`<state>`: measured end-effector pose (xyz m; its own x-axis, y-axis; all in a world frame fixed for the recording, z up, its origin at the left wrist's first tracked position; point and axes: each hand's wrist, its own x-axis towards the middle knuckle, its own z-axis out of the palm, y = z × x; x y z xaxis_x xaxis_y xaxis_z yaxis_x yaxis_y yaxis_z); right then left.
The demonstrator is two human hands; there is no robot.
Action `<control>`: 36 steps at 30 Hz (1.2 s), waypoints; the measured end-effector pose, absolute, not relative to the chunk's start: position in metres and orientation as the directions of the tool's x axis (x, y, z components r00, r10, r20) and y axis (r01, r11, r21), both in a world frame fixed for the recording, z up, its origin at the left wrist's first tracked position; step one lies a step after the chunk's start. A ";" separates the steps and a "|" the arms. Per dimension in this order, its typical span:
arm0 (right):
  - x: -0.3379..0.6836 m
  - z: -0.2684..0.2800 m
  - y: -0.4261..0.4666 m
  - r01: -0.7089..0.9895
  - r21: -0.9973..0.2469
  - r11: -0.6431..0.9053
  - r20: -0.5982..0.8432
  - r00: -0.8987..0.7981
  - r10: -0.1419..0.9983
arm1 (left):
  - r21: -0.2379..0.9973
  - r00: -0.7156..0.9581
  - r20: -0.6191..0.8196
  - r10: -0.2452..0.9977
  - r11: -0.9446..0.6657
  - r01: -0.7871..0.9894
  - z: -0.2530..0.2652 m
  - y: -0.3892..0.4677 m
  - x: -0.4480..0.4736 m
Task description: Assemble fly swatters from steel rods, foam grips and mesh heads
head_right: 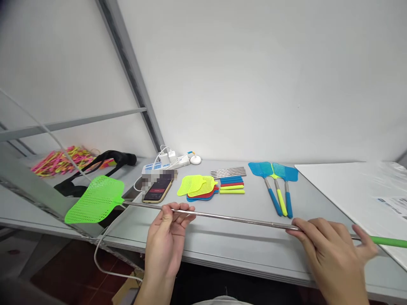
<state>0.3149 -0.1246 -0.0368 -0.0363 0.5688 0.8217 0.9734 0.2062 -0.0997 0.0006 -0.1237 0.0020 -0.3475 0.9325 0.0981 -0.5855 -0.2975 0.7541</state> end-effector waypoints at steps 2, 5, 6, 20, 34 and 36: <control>0.318 -0.041 -0.121 0.984 -0.059 0.167 0.822 -0.047 0.567 | 0.738 -0.362 0.079 0.929 -0.298 -0.605 0.004 -0.117 -0.003; 0.319 -0.050 -0.121 0.984 -0.045 0.172 0.823 -0.061 0.564 | 0.691 -0.387 0.036 0.922 -0.302 -0.656 0.004 -0.109 0.000; 0.317 -0.052 -0.122 0.977 -0.055 0.204 0.820 -0.072 0.568 | 0.673 -0.396 0.027 0.918 -0.310 -0.672 0.004 -0.109 0.004; 0.283 -0.039 -0.134 0.948 -0.078 0.308 0.756 -0.145 0.638 | 0.740 -0.197 0.040 0.980 -0.161 -0.653 -0.005 -0.115 0.051; 0.308 -0.047 -0.126 0.972 -0.093 0.216 0.802 -0.055 0.595 | 0.682 -0.365 0.023 0.931 -0.282 -0.675 0.003 -0.078 0.006; 0.311 -0.050 -0.126 0.969 -0.101 0.225 0.790 -0.059 0.610 | 0.646 -0.462 -0.012 0.887 -0.345 -0.681 0.008 -0.071 -0.012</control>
